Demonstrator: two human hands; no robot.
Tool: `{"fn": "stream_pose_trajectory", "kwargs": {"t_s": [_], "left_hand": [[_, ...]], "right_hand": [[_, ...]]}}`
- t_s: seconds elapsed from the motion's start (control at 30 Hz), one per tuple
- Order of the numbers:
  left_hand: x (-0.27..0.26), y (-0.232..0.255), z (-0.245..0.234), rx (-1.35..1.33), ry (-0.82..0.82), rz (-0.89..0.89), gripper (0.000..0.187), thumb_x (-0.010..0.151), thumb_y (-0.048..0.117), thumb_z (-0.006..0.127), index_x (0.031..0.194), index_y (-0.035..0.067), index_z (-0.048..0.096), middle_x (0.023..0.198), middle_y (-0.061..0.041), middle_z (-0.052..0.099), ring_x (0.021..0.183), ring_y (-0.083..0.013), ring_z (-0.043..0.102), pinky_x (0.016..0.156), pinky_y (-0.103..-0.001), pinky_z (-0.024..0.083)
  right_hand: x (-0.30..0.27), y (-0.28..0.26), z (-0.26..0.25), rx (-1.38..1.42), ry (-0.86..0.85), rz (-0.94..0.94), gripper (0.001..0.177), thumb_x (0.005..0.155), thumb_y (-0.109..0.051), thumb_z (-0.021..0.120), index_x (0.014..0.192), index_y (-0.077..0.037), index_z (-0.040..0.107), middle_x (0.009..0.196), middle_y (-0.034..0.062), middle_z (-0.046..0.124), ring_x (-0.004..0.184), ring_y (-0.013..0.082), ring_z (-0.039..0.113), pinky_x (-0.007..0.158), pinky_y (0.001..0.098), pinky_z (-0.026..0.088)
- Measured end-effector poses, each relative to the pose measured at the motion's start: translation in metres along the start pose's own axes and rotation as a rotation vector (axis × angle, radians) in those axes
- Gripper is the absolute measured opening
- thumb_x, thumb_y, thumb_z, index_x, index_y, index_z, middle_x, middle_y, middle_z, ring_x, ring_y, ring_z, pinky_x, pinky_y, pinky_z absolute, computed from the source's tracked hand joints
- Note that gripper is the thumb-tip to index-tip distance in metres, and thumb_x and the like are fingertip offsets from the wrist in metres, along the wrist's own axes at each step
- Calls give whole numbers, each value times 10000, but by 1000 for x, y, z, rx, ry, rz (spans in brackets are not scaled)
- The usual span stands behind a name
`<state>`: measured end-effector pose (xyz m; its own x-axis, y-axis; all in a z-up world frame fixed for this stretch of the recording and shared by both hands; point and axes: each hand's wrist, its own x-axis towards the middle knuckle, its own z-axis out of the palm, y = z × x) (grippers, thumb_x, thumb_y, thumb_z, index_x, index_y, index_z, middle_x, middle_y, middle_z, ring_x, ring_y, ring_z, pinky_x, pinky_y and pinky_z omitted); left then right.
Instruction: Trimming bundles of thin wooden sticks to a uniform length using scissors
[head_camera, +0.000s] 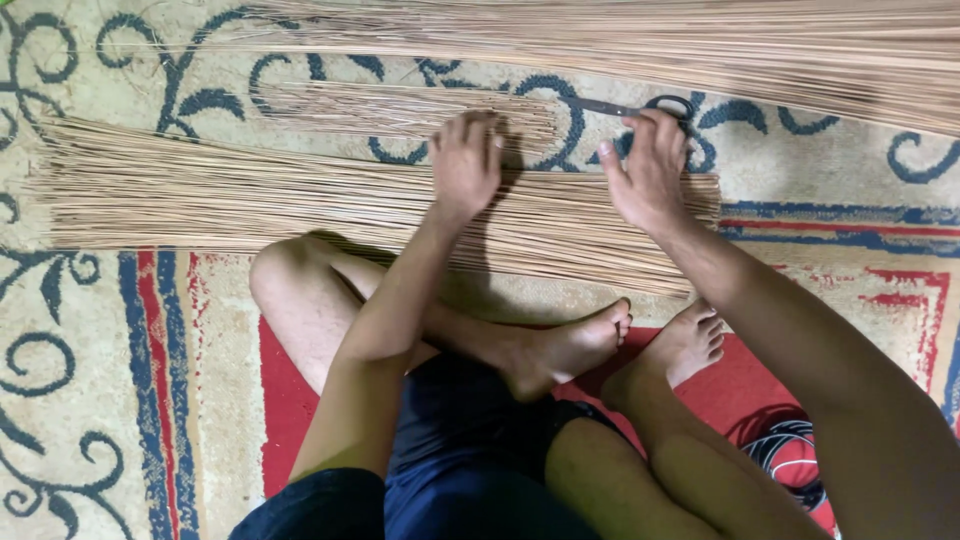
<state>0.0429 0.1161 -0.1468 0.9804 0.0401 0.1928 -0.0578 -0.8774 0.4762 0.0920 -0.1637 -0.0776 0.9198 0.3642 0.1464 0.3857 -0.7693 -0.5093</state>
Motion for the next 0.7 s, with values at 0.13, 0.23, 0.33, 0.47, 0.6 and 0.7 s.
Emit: {"fn": "stream_pose_trajectory", "kwargs": {"t_s": [0.13, 0.23, 0.33, 0.47, 0.6, 0.7], "left_hand": [[37, -65, -25, 175, 13, -283, 422, 1017, 446, 525, 1308, 147, 589, 1366, -167, 506, 1281, -359, 456, 1054, -636, 367], [58, -77, -40, 273, -204, -340, 464, 1041, 480, 477, 1332, 125, 550, 1462, -205, 420, 1389, -410, 360, 1131, -671, 294], [67, -82, -40, 302, -281, -332, 517, 1058, 501, 381, 1271, 80, 594, 1410, -195, 468, 1354, -399, 390, 1122, -649, 302], [66, -87, -44, 313, -159, -249, 527, 1070, 466, 348, 1183, 51, 652, 1314, -158, 570, 1265, -373, 461, 1059, -623, 334], [55, -85, -57, 330, -31, -70, 453, 1080, 428, 424, 1077, 73, 705, 1234, -108, 645, 1204, -321, 517, 1031, -566, 332], [45, -78, -70, 263, -15, 27, 392, 1046, 421, 486, 1004, 104, 712, 1185, -77, 696, 1208, -291, 536, 1032, -523, 328]], "right_hand": [[29, -28, 32, -154, -21, -193, 475, 1070, -454, 559, 1289, -33, 543, 1300, 206, 421, 1230, 343, 397, 999, 540, 388], [43, -52, 44, -119, -45, -247, 505, 1079, -477, 505, 1279, -16, 549, 1288, 200, 424, 1227, 336, 402, 1016, 526, 372], [50, -61, 54, -82, -100, -223, 531, 1084, -489, 471, 1299, -9, 543, 1293, 196, 417, 1216, 328, 403, 1009, 504, 400], [60, -60, 61, -67, -90, -223, 475, 1091, -434, 500, 1284, -1, 535, 1260, 189, 409, 1206, 338, 416, 1005, 499, 398], [72, -44, 73, -122, -60, -204, 500, 1093, -476, 477, 1276, -19, 565, 1249, 179, 452, 1184, 318, 434, 991, 483, 396], [81, -39, 79, -136, -83, -131, 510, 1097, -510, 449, 1292, -51, 554, 1266, 159, 447, 1144, 314, 443, 839, 487, 446]]}}
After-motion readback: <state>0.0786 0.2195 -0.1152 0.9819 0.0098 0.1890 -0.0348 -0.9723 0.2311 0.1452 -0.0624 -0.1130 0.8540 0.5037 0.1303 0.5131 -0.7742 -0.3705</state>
